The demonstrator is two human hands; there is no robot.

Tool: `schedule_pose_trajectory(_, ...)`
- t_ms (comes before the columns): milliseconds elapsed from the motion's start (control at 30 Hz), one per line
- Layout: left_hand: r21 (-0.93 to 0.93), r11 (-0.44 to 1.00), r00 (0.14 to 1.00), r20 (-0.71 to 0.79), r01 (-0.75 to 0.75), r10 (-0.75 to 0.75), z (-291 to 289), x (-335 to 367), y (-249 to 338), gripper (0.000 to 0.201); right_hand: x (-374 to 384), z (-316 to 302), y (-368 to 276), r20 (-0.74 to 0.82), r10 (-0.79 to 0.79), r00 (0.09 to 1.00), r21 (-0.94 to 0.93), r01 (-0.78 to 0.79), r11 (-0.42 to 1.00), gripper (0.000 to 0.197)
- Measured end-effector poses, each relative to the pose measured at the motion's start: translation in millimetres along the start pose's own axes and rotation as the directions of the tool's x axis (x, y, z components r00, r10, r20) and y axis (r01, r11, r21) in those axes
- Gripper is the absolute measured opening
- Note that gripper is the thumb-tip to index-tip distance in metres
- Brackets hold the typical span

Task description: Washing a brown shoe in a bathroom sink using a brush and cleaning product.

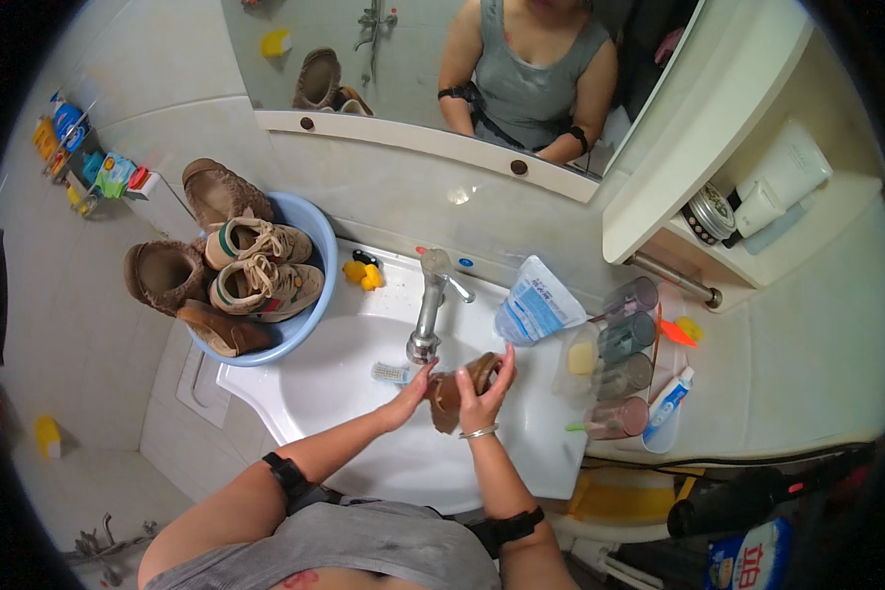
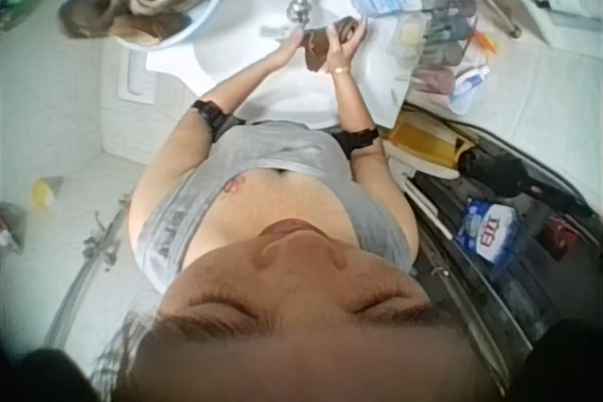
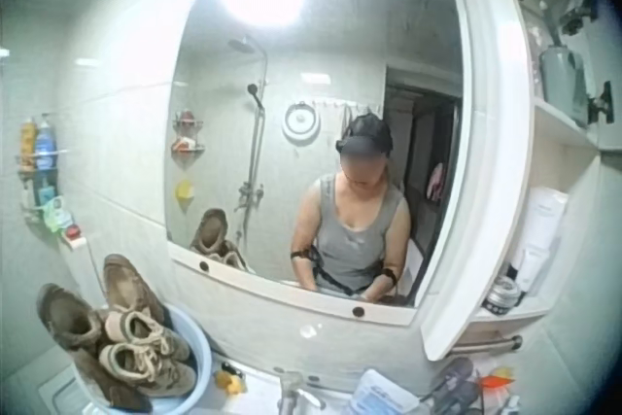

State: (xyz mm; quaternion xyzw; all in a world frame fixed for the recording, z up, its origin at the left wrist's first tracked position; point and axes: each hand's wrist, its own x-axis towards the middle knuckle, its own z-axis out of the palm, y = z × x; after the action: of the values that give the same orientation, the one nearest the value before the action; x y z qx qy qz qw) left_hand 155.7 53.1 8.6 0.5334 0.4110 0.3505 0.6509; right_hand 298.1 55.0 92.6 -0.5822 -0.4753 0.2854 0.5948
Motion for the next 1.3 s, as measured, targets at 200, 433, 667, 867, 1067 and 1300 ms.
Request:
schedule_pose_trajectory(200, -0.410, 0.881, 0.957, -0.257, -0.237, 0.138, 32, 9, 32, 0.051, 6, 6, -20, 0.112, -0.222, 0.969, 0.057, 0.217, 0.975, 0.062)
schedule_pose_trajectory(433, -0.356, 0.932, 0.946, -0.322, -0.076, -0.045, 35, 7, 57, 0.026, 1, 15, -34, 0.240, -0.171, 0.956, 0.215, 0.120, 0.969, 0.041)
schedule_pose_trajectory(667, -0.165, 0.981, 0.903, -0.429, -0.104, 0.023, 24, 15, 79, 0.031, 25, 33, -46, 0.173, -0.202, 0.964, 0.091, 0.189, 0.978, 0.029)
schedule_pose_trajectory(867, -0.236, 0.948, 0.826, -0.562, -0.213, 0.045, 19, 21, 81, 0.030, 28, 54, -68, 0.173, -0.283, 0.944, -0.018, 0.290, 0.957, 0.027)
schedule_pose_trajectory(1067, -0.436, 0.855, 0.824, -0.566, -0.280, -0.018, 10, 15, 99, 0.030, 33, 70, -80, 0.186, -0.317, 0.930, -0.038, 0.330, 0.943, 0.025)
schedule_pose_trajectory(1300, -0.586, 0.774, 0.882, -0.464, -0.240, -0.078, -3, 6, 107, 0.021, 28, 86, -95, 0.213, -0.363, 0.907, 0.012, 0.369, 0.929, 0.021)
